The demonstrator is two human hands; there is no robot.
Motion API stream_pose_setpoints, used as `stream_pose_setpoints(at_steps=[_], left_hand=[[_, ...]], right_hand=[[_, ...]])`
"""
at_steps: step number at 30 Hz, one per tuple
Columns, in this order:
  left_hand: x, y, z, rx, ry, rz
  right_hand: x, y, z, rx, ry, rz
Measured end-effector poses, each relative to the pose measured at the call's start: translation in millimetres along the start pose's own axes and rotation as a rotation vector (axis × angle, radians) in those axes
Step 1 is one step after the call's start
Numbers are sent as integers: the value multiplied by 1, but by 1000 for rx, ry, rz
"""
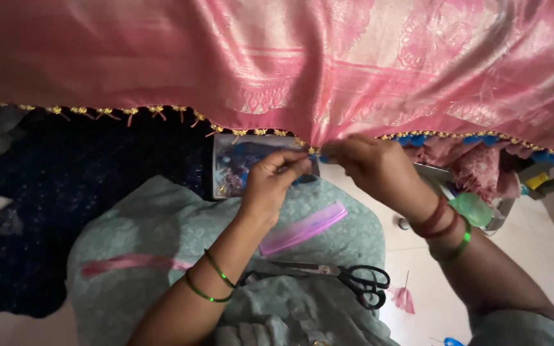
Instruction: Attaching blue decorative tassels to the border of a pink sari.
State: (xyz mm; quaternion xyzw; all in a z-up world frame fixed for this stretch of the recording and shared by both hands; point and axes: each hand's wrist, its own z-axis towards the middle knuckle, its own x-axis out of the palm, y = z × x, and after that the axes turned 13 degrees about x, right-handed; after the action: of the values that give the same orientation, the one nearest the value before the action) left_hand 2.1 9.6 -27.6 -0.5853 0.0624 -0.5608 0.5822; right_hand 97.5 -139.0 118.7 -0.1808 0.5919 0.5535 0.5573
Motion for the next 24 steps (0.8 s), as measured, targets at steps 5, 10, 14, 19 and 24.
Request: stream_pose_setpoints(at_steps=[5,10,14,19,24], left_hand=[[4,-33,3,87,32,251],[8,-59,3,661,139,858],[10,-70,4,710,93,927],[27,-96,-2,995,135,1353],[8,-18,11,471,63,787]], right_hand=[[-13,20,8,-338,-9,-312],[-28,66,45,-557,30,-520],[-15,72,70,-554,56,-610],[-16,76,71,-503,19,-497],[-9,43,33,-184,-88,-222]])
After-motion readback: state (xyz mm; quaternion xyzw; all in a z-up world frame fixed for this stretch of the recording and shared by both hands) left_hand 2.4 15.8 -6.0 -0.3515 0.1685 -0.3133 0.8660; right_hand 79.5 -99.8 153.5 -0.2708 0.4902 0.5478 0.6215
